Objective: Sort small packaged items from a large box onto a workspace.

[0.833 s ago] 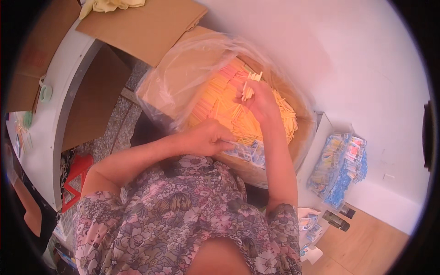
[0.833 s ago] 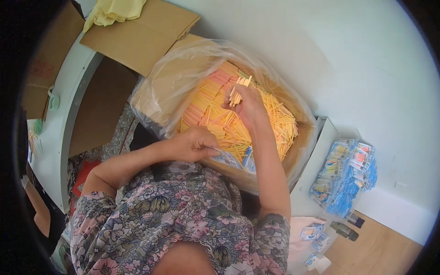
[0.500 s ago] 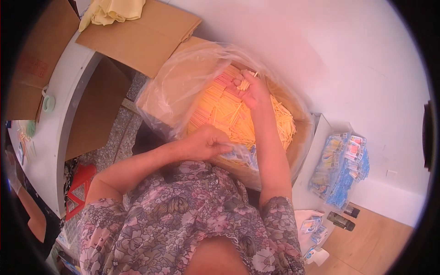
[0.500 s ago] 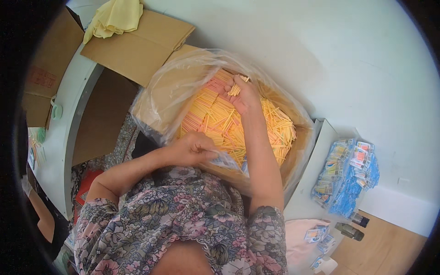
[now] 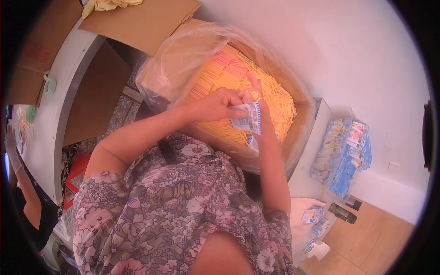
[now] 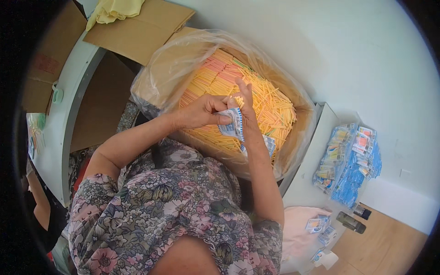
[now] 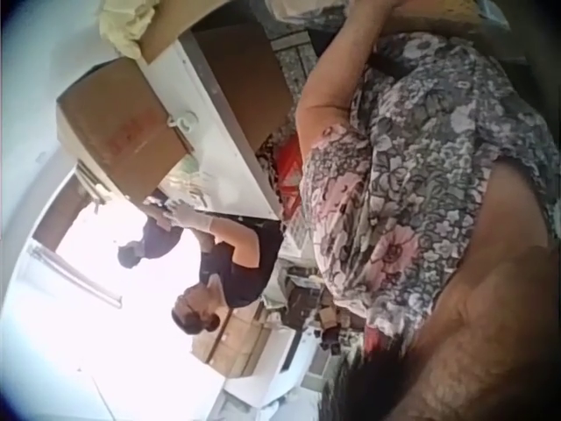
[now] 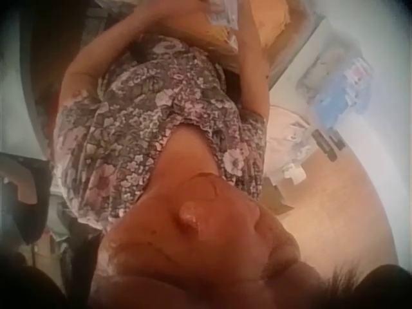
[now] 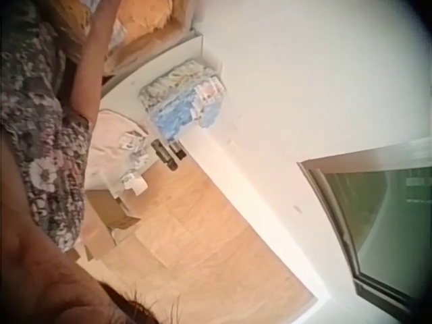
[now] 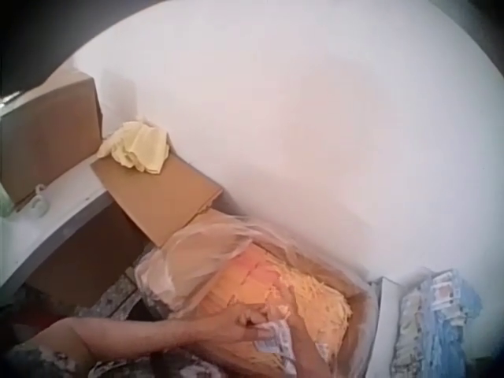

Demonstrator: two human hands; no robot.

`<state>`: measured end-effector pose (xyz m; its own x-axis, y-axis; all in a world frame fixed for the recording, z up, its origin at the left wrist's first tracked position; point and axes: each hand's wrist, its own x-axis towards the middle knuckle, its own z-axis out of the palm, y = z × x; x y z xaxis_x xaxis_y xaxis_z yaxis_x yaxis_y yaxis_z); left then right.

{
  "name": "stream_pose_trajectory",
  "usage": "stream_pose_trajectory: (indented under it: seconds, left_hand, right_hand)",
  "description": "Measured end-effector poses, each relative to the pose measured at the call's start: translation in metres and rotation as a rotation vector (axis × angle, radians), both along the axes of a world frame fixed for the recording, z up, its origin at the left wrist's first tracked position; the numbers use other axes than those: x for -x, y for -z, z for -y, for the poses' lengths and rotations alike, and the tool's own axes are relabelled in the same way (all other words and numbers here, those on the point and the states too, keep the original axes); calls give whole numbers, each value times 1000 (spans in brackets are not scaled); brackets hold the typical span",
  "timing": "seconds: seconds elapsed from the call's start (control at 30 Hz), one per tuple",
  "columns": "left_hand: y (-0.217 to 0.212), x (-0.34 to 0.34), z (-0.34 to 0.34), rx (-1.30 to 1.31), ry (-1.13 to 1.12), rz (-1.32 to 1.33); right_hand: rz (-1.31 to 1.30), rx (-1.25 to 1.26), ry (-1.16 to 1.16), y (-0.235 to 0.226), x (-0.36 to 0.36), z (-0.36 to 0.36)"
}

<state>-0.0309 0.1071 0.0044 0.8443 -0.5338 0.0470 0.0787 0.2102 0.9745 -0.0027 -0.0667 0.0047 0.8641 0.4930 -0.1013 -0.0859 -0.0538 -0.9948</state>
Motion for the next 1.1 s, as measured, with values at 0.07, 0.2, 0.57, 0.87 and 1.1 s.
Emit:
stream_pose_trajectory:
  seconds: [0.07,0.2,0.57,0.87,1.1]
  left_hand:
    - [7,1,5,8,-25,75]
    - [12,3,8,-43,-6,170]
    - [4,6,8,-203,-187,405]
    - [4,5,11,-246,-280,362]
    - [3,4,11,-303,-288,510]
  right_hand:
    - [96,117,22,-6,8,3]
    - [294,219,87,-16,17,0]
    - [354,277,247,-38,34,27]
    - [154,76,591,-36,33,19]
    - [155,411,354,-21,12,44]
